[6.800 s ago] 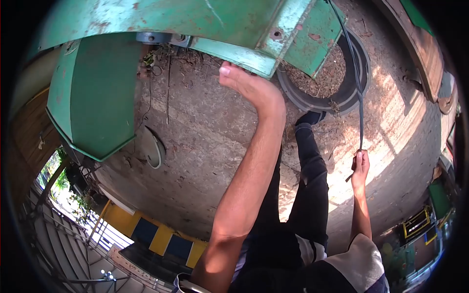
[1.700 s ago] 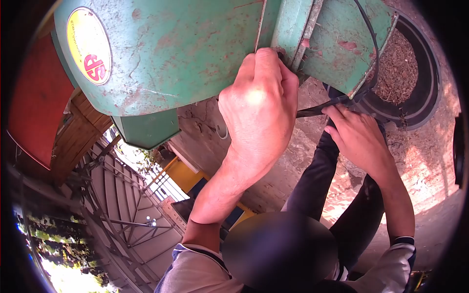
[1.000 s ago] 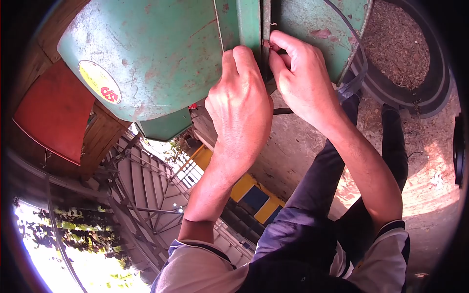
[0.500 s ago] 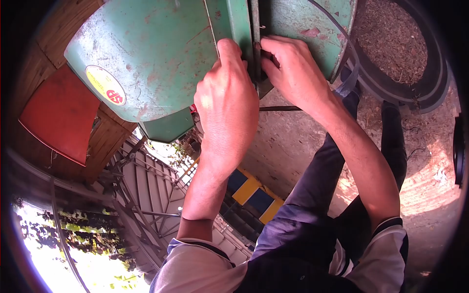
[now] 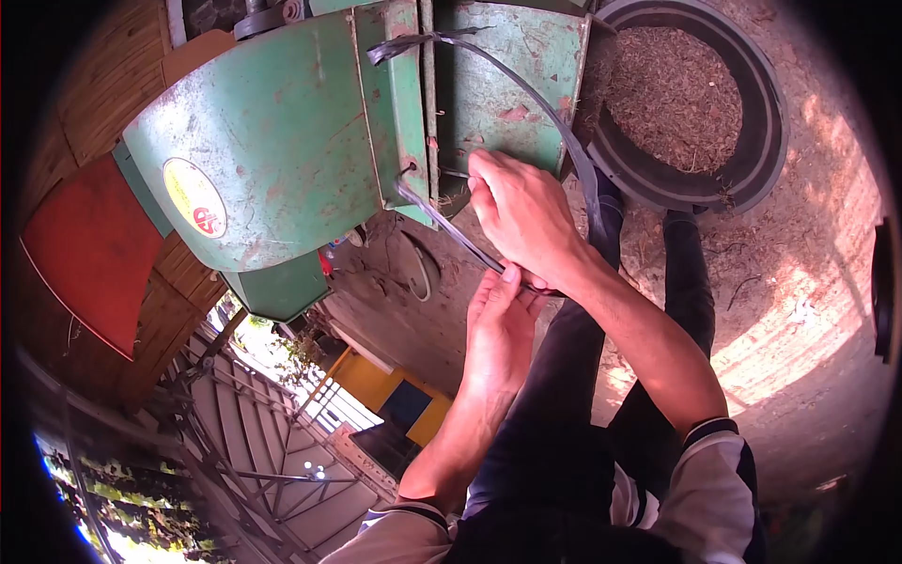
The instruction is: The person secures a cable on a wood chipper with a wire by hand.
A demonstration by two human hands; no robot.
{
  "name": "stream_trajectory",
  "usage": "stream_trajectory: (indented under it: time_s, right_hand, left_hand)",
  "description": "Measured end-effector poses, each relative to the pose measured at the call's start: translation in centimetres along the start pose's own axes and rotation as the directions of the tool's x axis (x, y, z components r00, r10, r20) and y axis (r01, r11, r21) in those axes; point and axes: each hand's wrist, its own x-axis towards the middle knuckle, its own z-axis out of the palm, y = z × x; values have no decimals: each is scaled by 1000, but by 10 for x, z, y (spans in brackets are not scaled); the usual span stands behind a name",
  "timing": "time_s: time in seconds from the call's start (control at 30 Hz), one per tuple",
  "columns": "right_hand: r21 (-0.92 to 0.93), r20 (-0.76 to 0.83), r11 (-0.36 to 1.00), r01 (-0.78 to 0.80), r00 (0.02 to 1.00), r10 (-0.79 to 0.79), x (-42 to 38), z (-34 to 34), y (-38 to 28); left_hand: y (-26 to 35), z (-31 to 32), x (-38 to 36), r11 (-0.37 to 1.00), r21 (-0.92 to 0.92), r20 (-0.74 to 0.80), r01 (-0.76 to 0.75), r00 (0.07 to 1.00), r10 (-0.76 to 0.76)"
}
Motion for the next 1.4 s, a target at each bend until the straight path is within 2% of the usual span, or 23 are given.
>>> stream_trajectory:
  time_s: [0.03, 0.1, 0.13, 0.2, 0.27, 0.3, 0.37, 0.43, 0.47, 0.53, 0.57, 0.63, 0.77, 0.83, 0.87, 0.93, 0.97, 1.0, 1.07, 1.13, 1.2, 1.27, 1.4]
  right_hand:
    - [-128, 57, 991, -49, 997, 57, -9, -12, -4]
    - [-327, 163, 943, -68, 978, 127, -22, -42, -14]
    - [-395, 223, 918, -43, 964, 142, -27, -58, -18]
    - [-434, 287, 900, 51, 954, 84, -37, -82, -11]
    - [-515, 360, 849, 121, 929, 86, -47, -101, -5]
    - [-557, 359, 826, 87, 922, 145, -47, -109, -9]
    - [-550, 381, 822, 148, 920, 89, -48, -114, -16]
    - [-516, 397, 802, 300, 914, -87, -51, -111, -14]
    - [-513, 404, 803, 303, 911, -85, -53, -109, -17]
    - [-416, 408, 898, 143, 912, 44, -51, -99, -28]
    - [-414, 411, 898, 147, 911, 40, -50, -95, -34]
    - [-283, 350, 959, -31, 927, 133, -49, -90, -45]
    - [-136, 342, 988, 73, 939, -22, -46, -93, -69]
    - [-168, 541, 986, 15, 837, 79, -39, -103, -96]
    - [-173, 546, 985, 19, 834, 79, -40, -104, -102]
    - [-273, 449, 943, 190, 892, -49, -42, -104, -113]
    - [-315, 456, 915, 254, 885, -89, -42, -105, -116]
    - [-320, 461, 912, 257, 883, -87, -42, -105, -122]
    - [-457, 453, 864, 209, 891, 23, -40, -105, -135]
    - [-465, 442, 860, 210, 897, 20, -34, -103, -144]
    - [-472, 428, 856, 211, 904, 13, -28, -100, -147]
    - [-466, 368, 857, 219, 929, -38, -23, -100, -148]
    - [-540, 326, 816, 207, 945, -24, -19, -105, -151]
  left_hand:
    - [2, -3, -3, 1000, -4, -3, -1, 1000, 1]
    - [20, 0, -1, 996, 43, 198, -81, 978, 71]
    - [28, 2, 1, 993, -37, 298, -109, 948, 115]
    - [34, 2, 6, 982, -167, 307, -91, 941, 139]
    - [27, -1, 23, 992, -8, 91, -128, 988, 128]
    - [22, 0, 34, 989, 45, 87, -138, 987, 134]
    - [18, 6, 50, 984, 87, 87, -154, 985, 147]
    - [19, 13, 63, 931, 73, 156, -358, 926, 344]
    - [19, 14, 70, 932, 70, 149, -357, 927, 344]
    - [18, 13, 84, 916, -57, 166, -397, 901, 400]
    - [18, 18, 84, 918, -98, 158, -385, 904, 396]
    - [14, 29, 84, 901, -234, 135, -365, 906, 402]
    - [9, 48, 100, 820, -422, 91, -387, 882, 463]
    - [8, 53, 110, 771, -519, 82, -370, 876, 475]
    - [8, 54, 112, 740, -565, 81, -364, 868, 489]
    - [9, 54, 114, 725, -612, 112, -318, 872, 477]
    - [11, 51, 116, 698, -686, 201, -206, 868, 454]
    - [13, 51, 118, 692, -692, 199, -204, 868, 455]
    - [17, 52, 122, 582, -813, 299, -3, 855, 423]
    - [23, 53, 122, 557, -830, 256, -3, 886, 386]
    - [26, 52, 123, 640, -754, 172, -148, 896, 410]
    - [27, 55, 125, 639, -746, 125, -186, 904, 409]
    - [17, 66, 103, 784, -507, 3, -358, 909, 417]
